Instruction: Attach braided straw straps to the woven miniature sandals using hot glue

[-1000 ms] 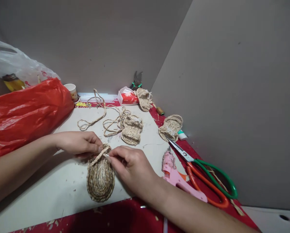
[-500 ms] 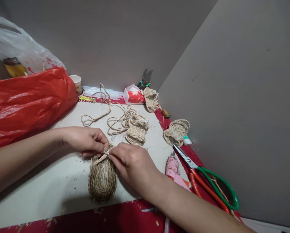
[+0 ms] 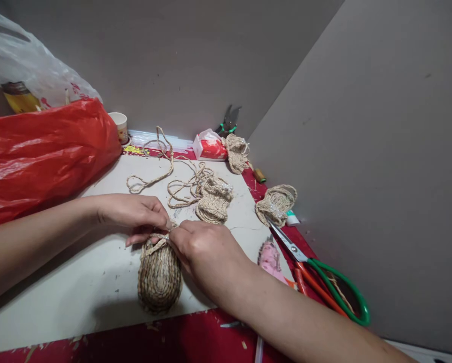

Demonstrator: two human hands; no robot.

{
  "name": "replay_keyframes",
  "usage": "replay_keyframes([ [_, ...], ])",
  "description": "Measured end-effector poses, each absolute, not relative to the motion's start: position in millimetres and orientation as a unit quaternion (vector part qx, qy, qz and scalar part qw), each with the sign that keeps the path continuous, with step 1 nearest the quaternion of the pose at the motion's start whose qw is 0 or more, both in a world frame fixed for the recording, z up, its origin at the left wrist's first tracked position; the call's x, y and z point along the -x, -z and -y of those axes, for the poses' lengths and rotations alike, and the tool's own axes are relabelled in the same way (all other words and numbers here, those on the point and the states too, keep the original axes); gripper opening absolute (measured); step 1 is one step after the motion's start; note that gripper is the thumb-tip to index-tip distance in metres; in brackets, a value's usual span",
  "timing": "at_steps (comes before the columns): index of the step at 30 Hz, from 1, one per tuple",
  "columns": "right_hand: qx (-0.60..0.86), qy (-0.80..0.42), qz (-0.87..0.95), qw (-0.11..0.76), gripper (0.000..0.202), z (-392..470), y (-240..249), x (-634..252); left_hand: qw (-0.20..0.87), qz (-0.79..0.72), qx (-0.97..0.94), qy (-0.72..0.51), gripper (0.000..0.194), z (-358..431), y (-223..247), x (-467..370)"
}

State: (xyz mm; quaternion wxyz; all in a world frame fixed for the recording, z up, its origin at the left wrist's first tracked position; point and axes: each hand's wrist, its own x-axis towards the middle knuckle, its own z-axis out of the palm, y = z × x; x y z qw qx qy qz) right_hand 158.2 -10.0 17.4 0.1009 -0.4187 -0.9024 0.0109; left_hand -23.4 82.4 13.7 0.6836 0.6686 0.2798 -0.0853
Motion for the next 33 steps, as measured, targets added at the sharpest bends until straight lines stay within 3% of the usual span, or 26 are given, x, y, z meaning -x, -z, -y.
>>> replay_keyframes([
  [18, 0.449, -0.026, 0.888, 0.097, 0.018, 6.2, -14.5, -157.0, 0.708, -0.227, -0.664, 0.078, 0.022, -85.9, -5.9, 27.7],
  [25, 0.451, -0.09, 0.865, 0.201, 0.015, 31.2, -34.1, -184.3, 0.698, -0.242, -0.67, 0.075, 0.023, -84.0, -9.4, 27.4],
  [30, 0.612, -0.013, 0.748, 0.256, 0.014, 79.6, -46.3, -249.3, 0.681, -0.252, -0.682, 0.087, 0.024, -82.6, -12.9, 27.5],
  [33, 0.716, 0.011, 0.651, 0.253, 0.027, 102.7, -32.7, -284.7, 0.668, -0.256, -0.694, 0.087, 0.023, -82.5, -14.6, 27.1],
])
